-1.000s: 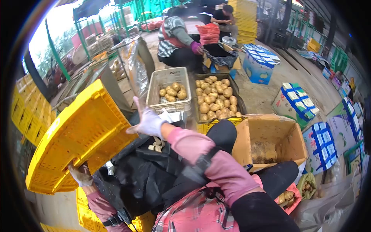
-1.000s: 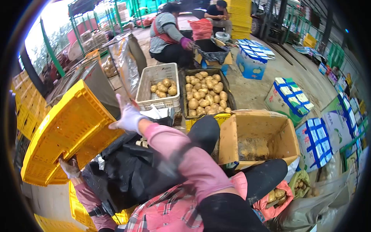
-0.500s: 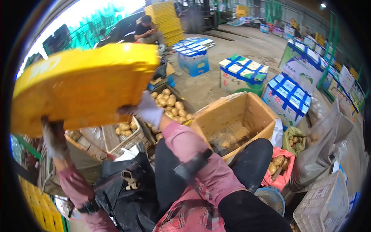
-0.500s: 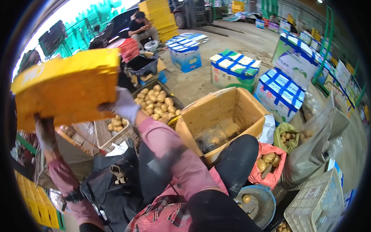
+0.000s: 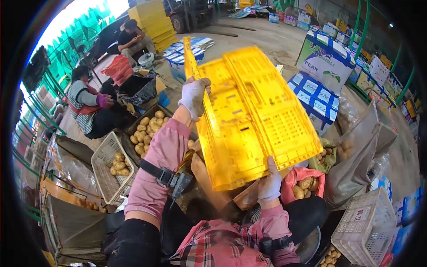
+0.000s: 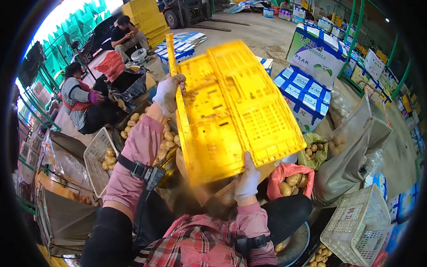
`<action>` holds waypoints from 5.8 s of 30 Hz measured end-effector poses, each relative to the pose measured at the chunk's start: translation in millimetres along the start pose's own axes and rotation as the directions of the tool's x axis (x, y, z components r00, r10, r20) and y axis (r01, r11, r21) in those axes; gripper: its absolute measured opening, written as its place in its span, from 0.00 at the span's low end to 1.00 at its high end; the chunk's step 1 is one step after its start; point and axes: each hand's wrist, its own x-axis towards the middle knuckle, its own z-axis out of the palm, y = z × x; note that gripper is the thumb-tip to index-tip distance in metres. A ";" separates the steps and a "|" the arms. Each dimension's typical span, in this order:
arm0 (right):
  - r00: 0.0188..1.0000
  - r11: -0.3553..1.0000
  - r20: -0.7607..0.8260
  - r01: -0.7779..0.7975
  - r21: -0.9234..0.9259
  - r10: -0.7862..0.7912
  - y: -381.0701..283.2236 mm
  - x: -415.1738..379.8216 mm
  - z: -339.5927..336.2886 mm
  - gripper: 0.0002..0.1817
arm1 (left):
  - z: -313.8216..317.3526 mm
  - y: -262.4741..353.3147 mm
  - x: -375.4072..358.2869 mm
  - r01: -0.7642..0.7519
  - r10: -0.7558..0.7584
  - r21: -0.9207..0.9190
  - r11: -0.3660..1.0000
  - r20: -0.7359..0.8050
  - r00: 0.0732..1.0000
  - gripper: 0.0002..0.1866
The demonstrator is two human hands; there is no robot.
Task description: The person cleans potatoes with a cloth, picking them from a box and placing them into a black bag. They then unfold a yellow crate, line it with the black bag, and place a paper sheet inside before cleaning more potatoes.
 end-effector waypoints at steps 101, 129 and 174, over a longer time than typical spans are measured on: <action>0.649 -0.374 0.495 0.750 -0.546 0.577 -108.1 -65.7 137.4 0.23 | -62.7 -91.8 -11.3 0.091 -0.047 0.213 0.973 -0.204 0.978 0.22; 0.538 -0.398 0.269 0.808 -0.435 0.799 315.7 101.9 309.4 0.30 | -457.5 -271.7 -140.8 0.272 -0.479 -0.395 0.877 -0.745 0.464 0.09; 0.423 -0.398 0.014 0.864 -0.310 0.906 371.8 124.7 267.2 0.19 | -358.4 -318.0 -25.5 0.014 -0.009 0.937 0.350 -0.011 1.000 0.14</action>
